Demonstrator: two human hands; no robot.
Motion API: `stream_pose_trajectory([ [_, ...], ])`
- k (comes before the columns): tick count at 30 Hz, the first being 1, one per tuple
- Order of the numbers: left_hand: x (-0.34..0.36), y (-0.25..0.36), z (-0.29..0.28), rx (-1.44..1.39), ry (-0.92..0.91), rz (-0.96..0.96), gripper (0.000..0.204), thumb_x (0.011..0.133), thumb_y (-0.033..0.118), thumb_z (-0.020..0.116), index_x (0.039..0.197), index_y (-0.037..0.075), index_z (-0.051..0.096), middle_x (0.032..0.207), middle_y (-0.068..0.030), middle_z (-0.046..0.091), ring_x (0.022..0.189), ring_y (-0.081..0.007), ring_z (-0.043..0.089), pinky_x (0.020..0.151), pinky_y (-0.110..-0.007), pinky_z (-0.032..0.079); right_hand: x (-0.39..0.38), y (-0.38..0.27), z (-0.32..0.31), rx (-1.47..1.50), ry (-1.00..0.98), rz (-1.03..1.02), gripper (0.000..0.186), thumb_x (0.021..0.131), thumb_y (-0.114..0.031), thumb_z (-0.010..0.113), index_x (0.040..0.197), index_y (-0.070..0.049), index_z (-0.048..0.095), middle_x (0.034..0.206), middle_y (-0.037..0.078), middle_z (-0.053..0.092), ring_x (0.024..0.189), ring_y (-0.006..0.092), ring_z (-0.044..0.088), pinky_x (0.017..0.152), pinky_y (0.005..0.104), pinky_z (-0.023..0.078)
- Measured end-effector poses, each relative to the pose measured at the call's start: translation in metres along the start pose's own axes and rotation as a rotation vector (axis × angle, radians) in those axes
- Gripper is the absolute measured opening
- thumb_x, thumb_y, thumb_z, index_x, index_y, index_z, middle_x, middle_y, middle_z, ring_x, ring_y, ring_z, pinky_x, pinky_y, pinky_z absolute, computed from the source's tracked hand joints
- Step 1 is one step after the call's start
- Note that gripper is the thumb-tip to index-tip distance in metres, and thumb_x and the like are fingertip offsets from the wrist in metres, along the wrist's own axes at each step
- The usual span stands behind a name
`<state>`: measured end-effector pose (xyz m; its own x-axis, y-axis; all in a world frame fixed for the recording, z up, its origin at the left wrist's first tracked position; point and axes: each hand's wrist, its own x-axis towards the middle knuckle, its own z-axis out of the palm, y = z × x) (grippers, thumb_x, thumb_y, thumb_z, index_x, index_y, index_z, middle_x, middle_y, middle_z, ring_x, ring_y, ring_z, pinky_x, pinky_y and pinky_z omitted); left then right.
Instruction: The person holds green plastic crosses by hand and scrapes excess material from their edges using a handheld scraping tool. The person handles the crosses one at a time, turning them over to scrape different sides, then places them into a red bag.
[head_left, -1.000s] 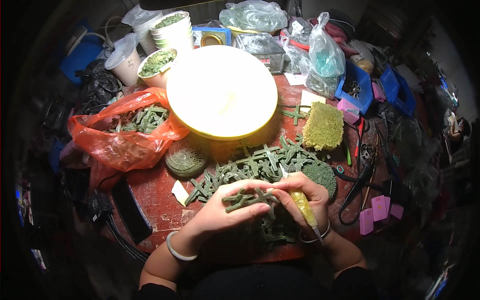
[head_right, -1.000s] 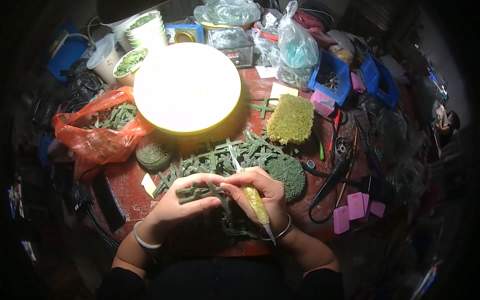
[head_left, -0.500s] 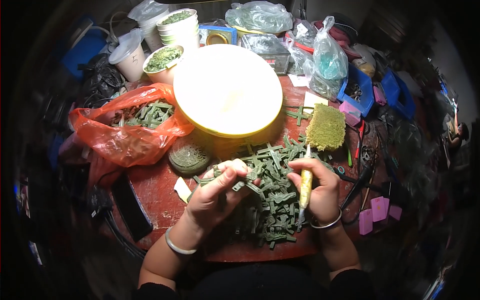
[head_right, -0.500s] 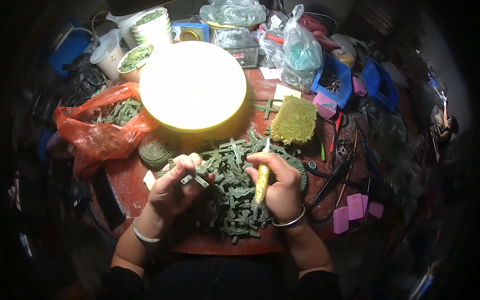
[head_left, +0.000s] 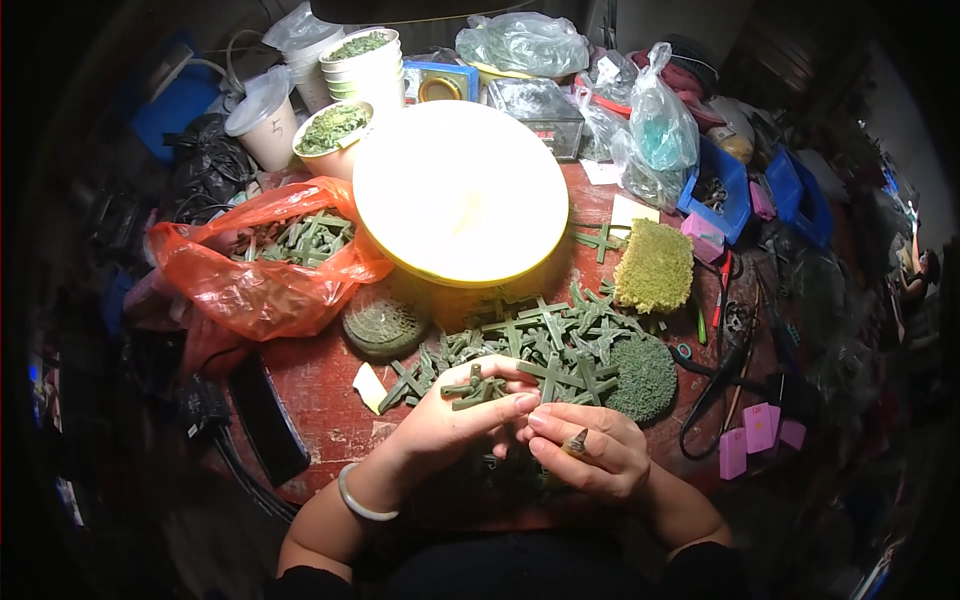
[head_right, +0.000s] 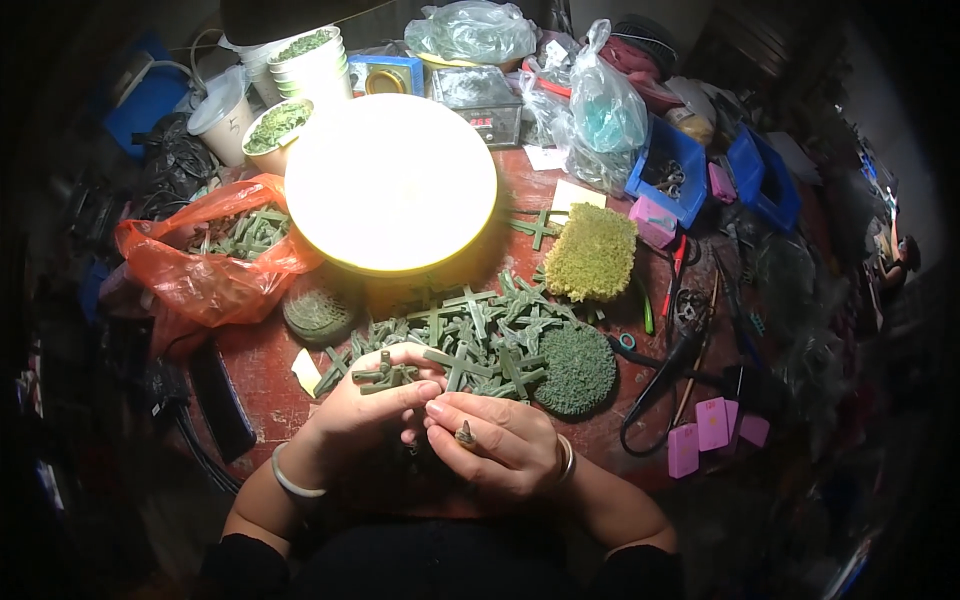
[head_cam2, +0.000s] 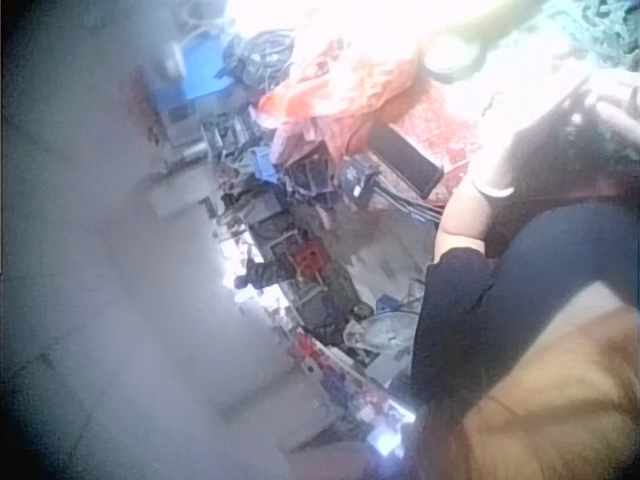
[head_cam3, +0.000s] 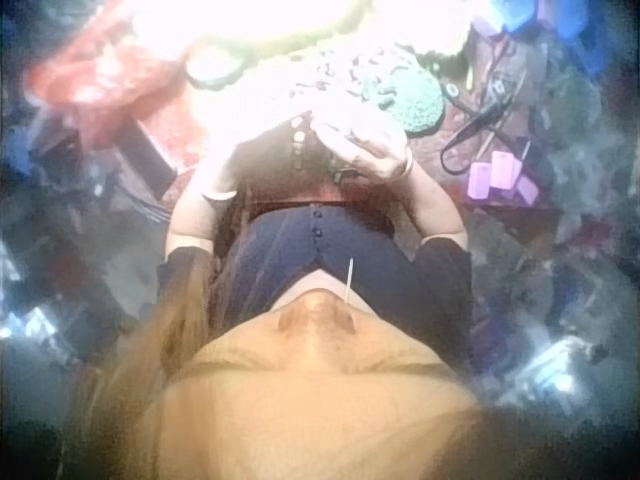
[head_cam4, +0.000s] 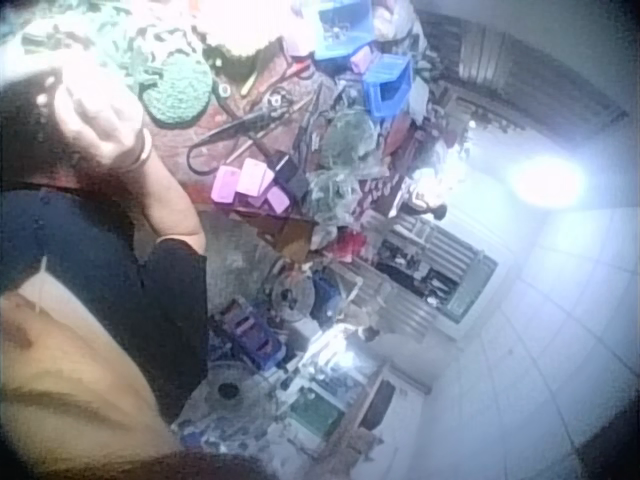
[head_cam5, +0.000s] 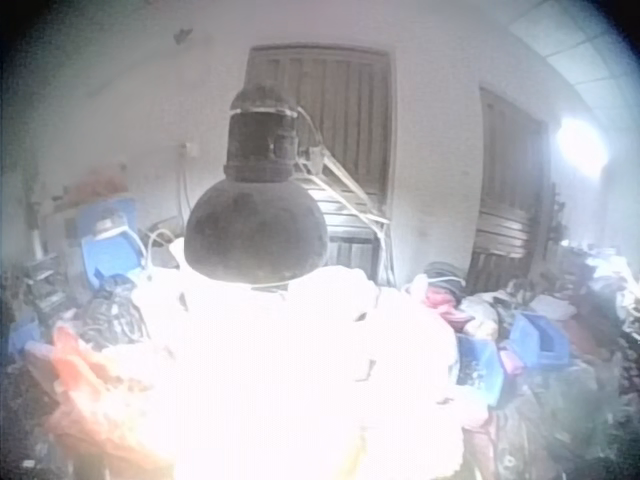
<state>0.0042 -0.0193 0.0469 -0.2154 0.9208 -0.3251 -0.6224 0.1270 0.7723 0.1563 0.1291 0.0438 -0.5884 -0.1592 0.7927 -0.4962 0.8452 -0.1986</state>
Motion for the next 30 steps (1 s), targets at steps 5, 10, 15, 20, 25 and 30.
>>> stream_pose_trajectory([
  [5,0.002,-0.002,-0.002,-0.024,-0.015,0.015,0.028,0.095,0.012,0.067,0.119,0.005,0.055,0.090,-0.0025,0.063,0.074,-0.0100,0.063,0.052,-0.021,0.048,-0.001,0.002,0.005,0.008,0.001,-0.004,0.020,0.078,0.000,0.074,0.097,-0.001,0.068,0.104,0.014,0.071,0.095,0.0282,0.072,0.080,0.0338,0.060],
  [10,0.002,0.000,0.000,0.032,-0.008,0.043,0.034,0.095,0.010,0.064,0.125,0.008,0.049,0.087,-0.0018,0.061,0.070,-0.0087,0.061,0.049,-0.020,0.046,-0.002,0.001,0.004,-0.033,-0.028,-0.002,0.019,0.080,-0.003,0.075,0.098,-0.005,0.069,0.102,0.010,0.071,0.095,0.0269,0.072,0.078,0.0308,0.056],
  [15,0.002,-0.002,0.000,0.066,0.075,0.120,0.028,0.095,0.009,0.065,0.118,0.009,0.049,0.086,-0.0021,0.064,0.069,-0.0074,0.060,0.049,-0.019,0.042,0.001,0.002,0.005,0.095,0.117,0.357,0.017,0.082,-0.007,0.073,0.099,-0.007,0.067,0.101,0.011,0.072,0.086,0.0235,0.069,0.075,0.0346,0.056],
  [20,0.002,0.000,0.005,0.172,0.147,0.203,0.027,0.095,0.008,0.063,0.117,0.007,0.048,0.095,-0.0107,0.069,0.066,-0.0071,0.057,0.049,-0.019,0.042,0.001,0.024,-0.008,-0.207,-0.014,0.613,0.030,0.078,-0.011,0.079,0.102,-0.005,0.063,0.094,0.013,0.068,0.088,0.0339,0.062,0.081,0.0409,0.051],
  [25,0.001,0.000,0.004,0.186,0.215,0.164,0.022,0.097,0.011,0.061,0.114,0.008,0.048,0.092,-0.0112,0.070,0.062,-0.0076,0.058,0.047,-0.019,0.041,-0.007,0.020,-0.004,-0.192,-0.200,0.677,0.029,0.075,-0.010,0.078,0.100,-0.005,0.064,0.085,0.011,0.065,0.082,0.0316,0.061,0.080,0.0403,0.049],
  [30,0.004,-0.002,0.002,0.104,0.201,0.164,0.020,0.098,0.012,0.060,0.113,0.009,0.048,0.092,-0.0125,0.070,0.062,-0.0080,0.058,0.046,-0.019,0.040,-0.004,0.019,-0.002,-0.034,0.085,0.742,0.020,0.076,0.000,0.077,0.092,-0.004,0.065,0.080,0.010,0.068,0.072,0.0232,0.065,0.067,0.0316,0.051],
])
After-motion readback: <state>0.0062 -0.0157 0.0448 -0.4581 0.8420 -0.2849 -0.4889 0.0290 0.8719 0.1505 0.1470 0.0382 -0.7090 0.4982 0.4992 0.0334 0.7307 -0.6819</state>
